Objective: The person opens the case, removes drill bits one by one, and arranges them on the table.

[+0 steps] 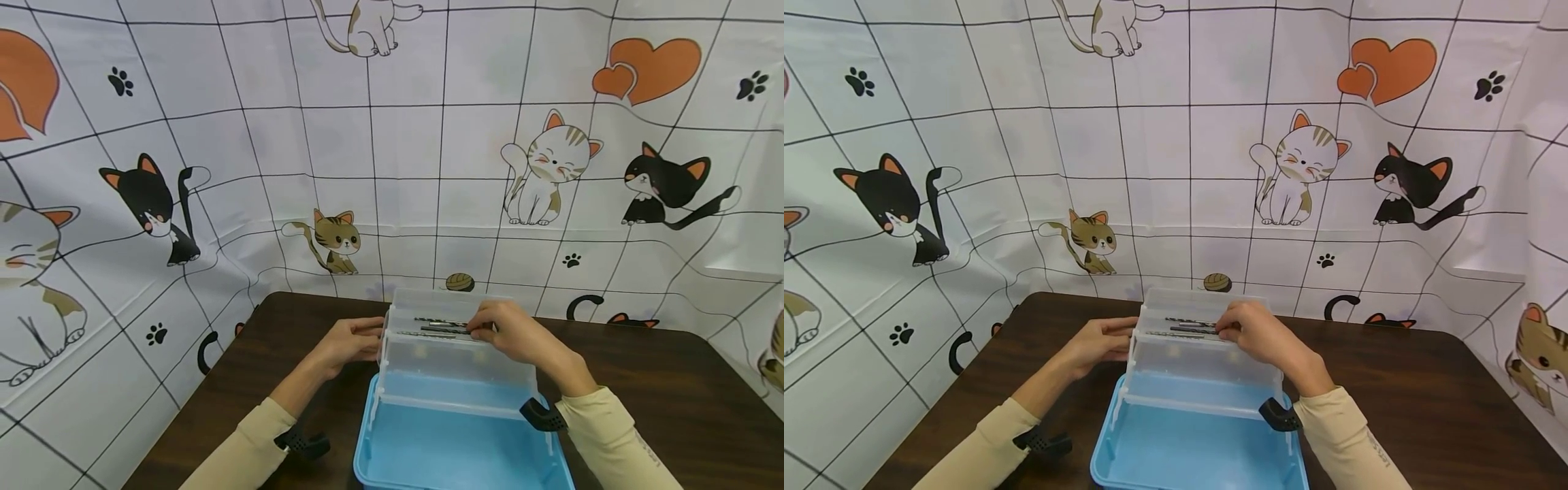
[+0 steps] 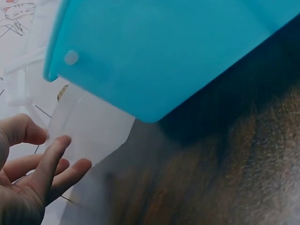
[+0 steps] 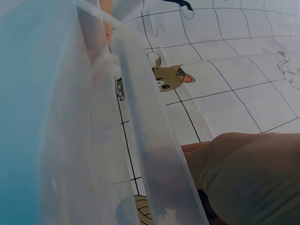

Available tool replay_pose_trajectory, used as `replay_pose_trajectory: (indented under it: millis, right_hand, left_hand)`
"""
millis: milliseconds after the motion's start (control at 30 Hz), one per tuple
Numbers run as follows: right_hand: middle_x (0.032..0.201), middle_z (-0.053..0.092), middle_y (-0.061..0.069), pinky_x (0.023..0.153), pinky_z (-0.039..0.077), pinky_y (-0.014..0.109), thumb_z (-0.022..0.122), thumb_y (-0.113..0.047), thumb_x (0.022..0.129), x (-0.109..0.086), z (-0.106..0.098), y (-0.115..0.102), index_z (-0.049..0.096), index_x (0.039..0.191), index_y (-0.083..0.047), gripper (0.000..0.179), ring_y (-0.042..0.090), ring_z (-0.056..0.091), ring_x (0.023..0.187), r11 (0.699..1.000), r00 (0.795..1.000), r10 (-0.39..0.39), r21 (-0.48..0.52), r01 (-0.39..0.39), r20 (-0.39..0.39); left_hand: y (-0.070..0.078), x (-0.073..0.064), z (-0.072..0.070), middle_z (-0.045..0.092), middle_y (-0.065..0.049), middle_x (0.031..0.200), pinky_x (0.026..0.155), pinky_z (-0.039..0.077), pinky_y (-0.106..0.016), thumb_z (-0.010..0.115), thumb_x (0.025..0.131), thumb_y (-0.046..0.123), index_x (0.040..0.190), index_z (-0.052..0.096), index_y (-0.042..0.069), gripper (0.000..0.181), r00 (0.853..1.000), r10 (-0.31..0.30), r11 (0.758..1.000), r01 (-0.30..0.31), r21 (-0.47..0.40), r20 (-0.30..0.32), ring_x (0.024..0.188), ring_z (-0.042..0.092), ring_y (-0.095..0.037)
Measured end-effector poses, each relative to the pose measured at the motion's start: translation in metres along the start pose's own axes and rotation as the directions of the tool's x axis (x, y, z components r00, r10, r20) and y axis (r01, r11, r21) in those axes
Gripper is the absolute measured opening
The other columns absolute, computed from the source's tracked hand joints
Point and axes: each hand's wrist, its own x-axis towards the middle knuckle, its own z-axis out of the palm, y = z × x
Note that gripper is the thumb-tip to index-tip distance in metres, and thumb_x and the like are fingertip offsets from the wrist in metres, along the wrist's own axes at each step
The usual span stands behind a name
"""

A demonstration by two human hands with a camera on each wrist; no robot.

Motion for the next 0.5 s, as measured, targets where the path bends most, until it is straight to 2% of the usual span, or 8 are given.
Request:
replay_pose_trajectory:
  millis: [200,500]
  right_hand:
    - [0.087,0.066,-0.003,0.058,0.051,0.027,0.075,0.002,0.090,-0.0001,0.0021,0.0089,0.080,0.100,-0.003,0.012,0.010,0.059,0.073,1.000,0.999,0.003,0.006,-0.003,-0.034]
    - [0.087,0.067,-0.004,0.061,0.053,0.029,0.076,0.002,0.090,0.0005,0.0025,0.0109,0.080,0.097,-0.004,0.010,0.011,0.061,0.076,1.000,0.998,0.017,-0.016,-0.018,-0.057]
  left_hand:
    - [-0.0047,0.0020,0.0033,0.062,-0.016,0.136,0.088,0.059,-0.041,0.071,0.096,0.007,0.145,0.056,0.003,0.051,0.999,0.010,1.000,-0.011,-0.029,-0.041,0.106,0.070,-0.029]
    - [-0.0073,0.0032,0.0037,0.060,-0.017,0.138,0.089,0.058,-0.041,0.070,0.097,0.008,0.146,0.054,0.002,0.052,0.999,0.030,0.999,-0.031,-0.026,-0.028,0.110,0.069,-0.030]
